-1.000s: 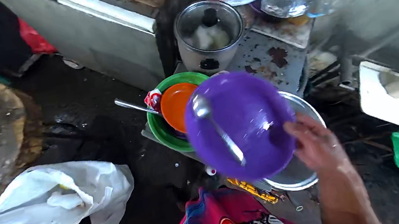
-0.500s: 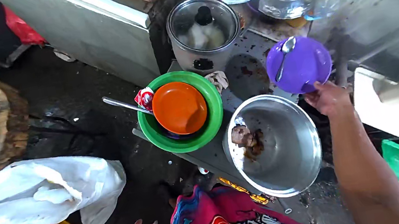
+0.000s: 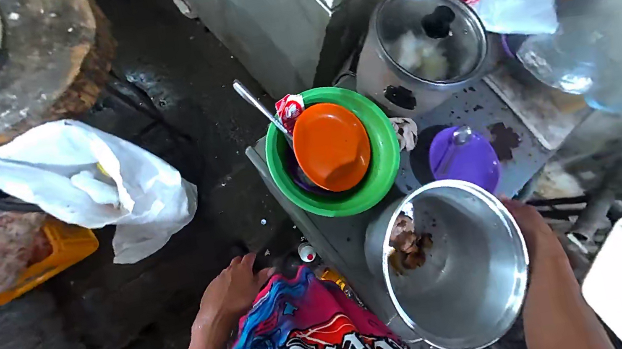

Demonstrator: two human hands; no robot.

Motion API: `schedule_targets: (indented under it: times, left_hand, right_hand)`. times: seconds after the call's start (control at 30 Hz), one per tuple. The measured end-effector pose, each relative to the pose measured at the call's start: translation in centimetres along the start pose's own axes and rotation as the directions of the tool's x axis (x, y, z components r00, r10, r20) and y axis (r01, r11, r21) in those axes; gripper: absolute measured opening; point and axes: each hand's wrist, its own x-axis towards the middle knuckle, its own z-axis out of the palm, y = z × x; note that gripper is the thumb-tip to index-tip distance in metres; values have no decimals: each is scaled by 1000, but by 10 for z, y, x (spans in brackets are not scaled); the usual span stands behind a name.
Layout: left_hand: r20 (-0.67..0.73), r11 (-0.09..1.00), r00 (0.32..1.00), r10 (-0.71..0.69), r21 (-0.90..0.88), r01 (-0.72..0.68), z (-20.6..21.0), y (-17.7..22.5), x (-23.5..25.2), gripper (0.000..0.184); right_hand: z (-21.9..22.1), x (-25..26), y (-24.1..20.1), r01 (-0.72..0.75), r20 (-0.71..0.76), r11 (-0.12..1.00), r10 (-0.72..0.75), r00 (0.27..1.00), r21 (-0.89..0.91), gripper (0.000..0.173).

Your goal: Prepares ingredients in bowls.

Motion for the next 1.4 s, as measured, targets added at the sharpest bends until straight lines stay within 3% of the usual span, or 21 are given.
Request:
schedule_targets:
  times: [0.13,0.2,0.3,0.37,0.43,0.53,0.6,0.67,0.73,0.83,0.93,1.0,1.13,1.3,1.4]
  left_hand:
    - [-80,983,992,101,-145,-112,-1,0,7,61]
    - [-182,929,972,151,-309,-202,-12,3,18,52]
    - [-386,810,914,125,-493,-318,-46,25,56,48]
    - [-530,719,845,70,-560,-411,-82,49,97,58]
    - [-619,592,785,27,-623,-511,-118,76,137,66]
    - [-654,512,754,54,-631,-583,-156,107,176,67]
    - [-659,457,749,64,-648,-609,-160,115,186,56]
    - [-680,421,731,59,-647,-636,-158,113,183,43]
    - [-708,421,700,95,-608,-673,-154,103,166,36]
    - [-740,389,656,149,-566,-727,-137,78,128,35]
    - [-768,328,623,148,-556,-764,-110,56,106,37]
    - [-797,287,581,162,-526,-801,-94,46,96,38]
    - [-803,305,536,261,-458,-835,-63,43,70,30]
    - [-726,279,501,471,-416,-865,-38,41,57,24]
    - [-763,275,470,443,-383,-882,-27,38,52,23]
  right_hand:
    - [-35,-23,-34,87,-47,989,-94,994,-121,46]
    - [-53,-48,-77,251,-2,952,-255,967,-177,44]
    - [-44,-85,-164,617,179,753,-590,787,-230,44]
    - [-3,-111,-231,761,348,606,-680,646,-230,44]
    - [57,-128,-283,835,527,467,-651,547,-290,43]
    - [158,-154,-322,820,641,263,-520,564,-508,62]
    - [212,-160,-316,801,616,135,-570,544,-583,71]
    - [236,-151,-308,797,618,43,-607,500,-602,69]
    - [232,-144,-308,782,625,86,-551,553,-617,66]
    - [200,-146,-313,756,602,251,-478,639,-604,53]
    - [163,-142,-305,776,528,294,-596,605,-558,30]
    - [138,-133,-301,789,480,323,-654,585,-523,29]
    - [105,-124,-283,837,408,343,-752,517,-427,30]
    - [84,-136,-263,863,345,316,-820,457,-393,35]
    - [70,-139,-258,891,297,277,-871,391,-361,36]
